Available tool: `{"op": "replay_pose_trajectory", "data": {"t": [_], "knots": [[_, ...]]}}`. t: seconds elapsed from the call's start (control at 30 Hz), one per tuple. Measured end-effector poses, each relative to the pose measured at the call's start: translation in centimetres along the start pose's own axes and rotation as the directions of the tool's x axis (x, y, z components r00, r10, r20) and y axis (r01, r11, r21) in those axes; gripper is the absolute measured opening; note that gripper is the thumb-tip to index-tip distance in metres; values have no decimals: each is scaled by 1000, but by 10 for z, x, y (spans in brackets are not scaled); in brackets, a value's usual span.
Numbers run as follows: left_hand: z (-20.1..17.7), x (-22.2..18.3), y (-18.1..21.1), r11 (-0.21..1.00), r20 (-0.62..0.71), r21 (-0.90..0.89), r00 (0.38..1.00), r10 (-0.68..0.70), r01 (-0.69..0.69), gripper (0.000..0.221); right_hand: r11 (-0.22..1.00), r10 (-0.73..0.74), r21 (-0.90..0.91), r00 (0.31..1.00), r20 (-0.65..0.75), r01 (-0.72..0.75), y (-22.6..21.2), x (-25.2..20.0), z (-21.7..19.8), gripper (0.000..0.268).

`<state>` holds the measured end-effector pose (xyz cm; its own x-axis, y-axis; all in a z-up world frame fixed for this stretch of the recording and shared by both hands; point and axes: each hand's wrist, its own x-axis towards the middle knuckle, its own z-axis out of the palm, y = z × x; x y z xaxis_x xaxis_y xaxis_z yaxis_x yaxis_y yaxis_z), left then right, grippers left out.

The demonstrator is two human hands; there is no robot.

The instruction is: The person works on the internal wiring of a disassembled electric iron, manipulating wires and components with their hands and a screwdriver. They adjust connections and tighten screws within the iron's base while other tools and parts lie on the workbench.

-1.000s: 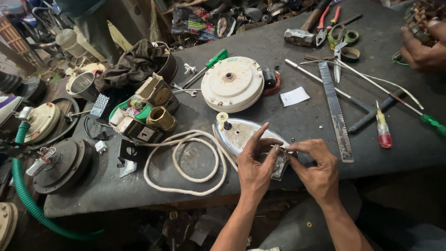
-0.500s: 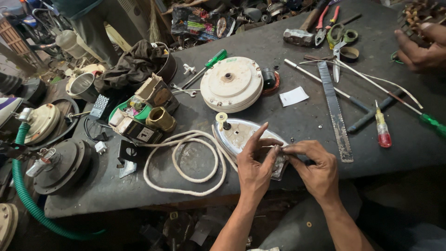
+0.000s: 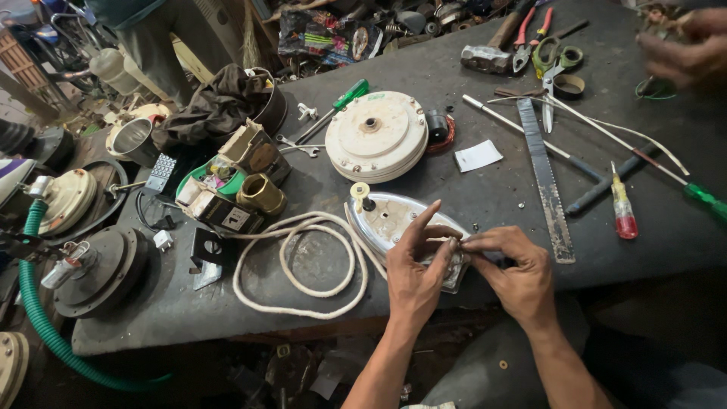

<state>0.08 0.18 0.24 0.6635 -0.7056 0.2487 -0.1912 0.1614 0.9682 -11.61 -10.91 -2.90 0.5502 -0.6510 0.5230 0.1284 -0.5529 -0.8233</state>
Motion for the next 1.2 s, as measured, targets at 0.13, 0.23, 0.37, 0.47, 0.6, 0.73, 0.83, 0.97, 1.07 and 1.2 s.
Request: {"op": "replay_pose_trajectory", "data": {"t": [0.13,0.23,0.37,0.47,0.6,0.73,0.83,0.97,1.07,1.2], "knots": [[-5,-2,7,999,69,19,997,33,-35,67,996,82,-18,997,2,-82,-2,1,-1,26],[-9,-6,12,997,105,45,993,58,-63,71,990,142,-19,990,9,-142,-3,1,-2,28],[-15,-11,15,997,160,9,984,73,-75,77,1000,-5,5,1000,31,5,1,1,-2,29],[-17,-13,14,999,175,13,983,50,-53,80,995,45,92,998,39,-49,4,-1,-1,27],[-14,-15,13,940,158,212,958,238,-268,81,976,56,209,997,43,-64,6,-1,-2,26],[-9,-15,10,1000,127,18,992,21,-24,75,995,24,98,999,22,-26,3,0,-2,25],[-9,-13,9,1000,110,-3,994,8,-8,75,996,77,45,997,3,-77,0,0,-1,26],[-7,-14,6,999,77,-7,996,53,-52,73,999,35,17,999,13,-35,-3,1,-3,26],[-5,-17,3,990,42,38,990,137,-138,73,1000,-9,6,1000,12,9,-4,2,-3,25],[-3,-19,1,954,2,182,971,241,-237,73,998,19,-55,1000,-24,-21,-5,2,0,24]]}}
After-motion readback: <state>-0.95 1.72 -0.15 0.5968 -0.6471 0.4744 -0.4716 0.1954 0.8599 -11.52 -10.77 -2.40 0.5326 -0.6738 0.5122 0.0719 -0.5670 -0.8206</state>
